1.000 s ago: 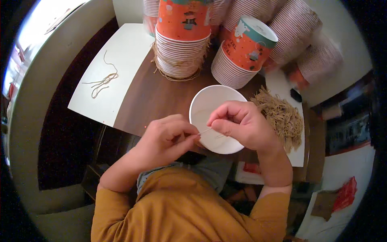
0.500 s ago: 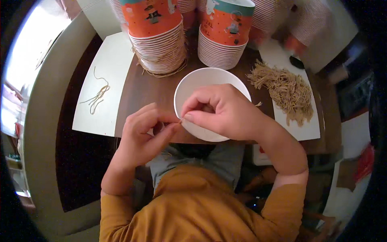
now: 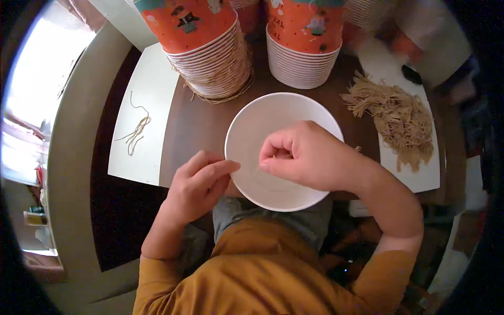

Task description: Attaching twine handles to paper buckets at a workstation.

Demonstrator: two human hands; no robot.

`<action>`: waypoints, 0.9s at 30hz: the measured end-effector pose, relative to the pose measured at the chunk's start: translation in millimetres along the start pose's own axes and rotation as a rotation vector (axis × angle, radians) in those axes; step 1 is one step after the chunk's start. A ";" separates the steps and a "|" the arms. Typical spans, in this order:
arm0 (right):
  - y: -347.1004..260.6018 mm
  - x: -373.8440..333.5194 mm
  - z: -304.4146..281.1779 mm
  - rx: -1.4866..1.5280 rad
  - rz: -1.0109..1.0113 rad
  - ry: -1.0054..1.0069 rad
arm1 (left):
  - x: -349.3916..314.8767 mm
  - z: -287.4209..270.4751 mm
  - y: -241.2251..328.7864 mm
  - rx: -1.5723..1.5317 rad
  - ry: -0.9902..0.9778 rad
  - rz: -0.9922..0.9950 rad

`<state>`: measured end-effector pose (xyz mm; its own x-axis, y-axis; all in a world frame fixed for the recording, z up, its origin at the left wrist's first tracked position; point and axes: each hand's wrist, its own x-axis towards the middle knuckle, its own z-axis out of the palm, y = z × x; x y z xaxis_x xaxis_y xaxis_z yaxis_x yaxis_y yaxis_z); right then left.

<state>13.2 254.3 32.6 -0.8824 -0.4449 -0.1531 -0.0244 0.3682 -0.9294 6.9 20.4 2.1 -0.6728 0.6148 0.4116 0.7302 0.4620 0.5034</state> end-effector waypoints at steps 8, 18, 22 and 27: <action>1.1 10.9 -3.6 -0.090 -0.117 -0.034 | 5.7 3.0 -11.8 -0.022 0.011 0.070; -12.0 -3.7 -2.5 -0.039 0.060 0.048 | 20.1 -14.7 -24.0 -0.338 -0.201 -0.049; -18.3 -7.0 3.5 -0.044 0.203 0.099 | 28.3 -20.9 -32.8 -0.425 -0.189 0.020; -11.6 -8.5 2.2 0.020 0.193 0.233 | 45.5 -20.1 -42.6 -0.431 -0.180 0.134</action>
<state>22.0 252.0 44.0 -0.9538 -0.1684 -0.2487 0.1613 0.4110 -0.8972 -57.2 15.9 14.7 -0.5169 0.7694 0.3753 0.6672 0.0874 0.7397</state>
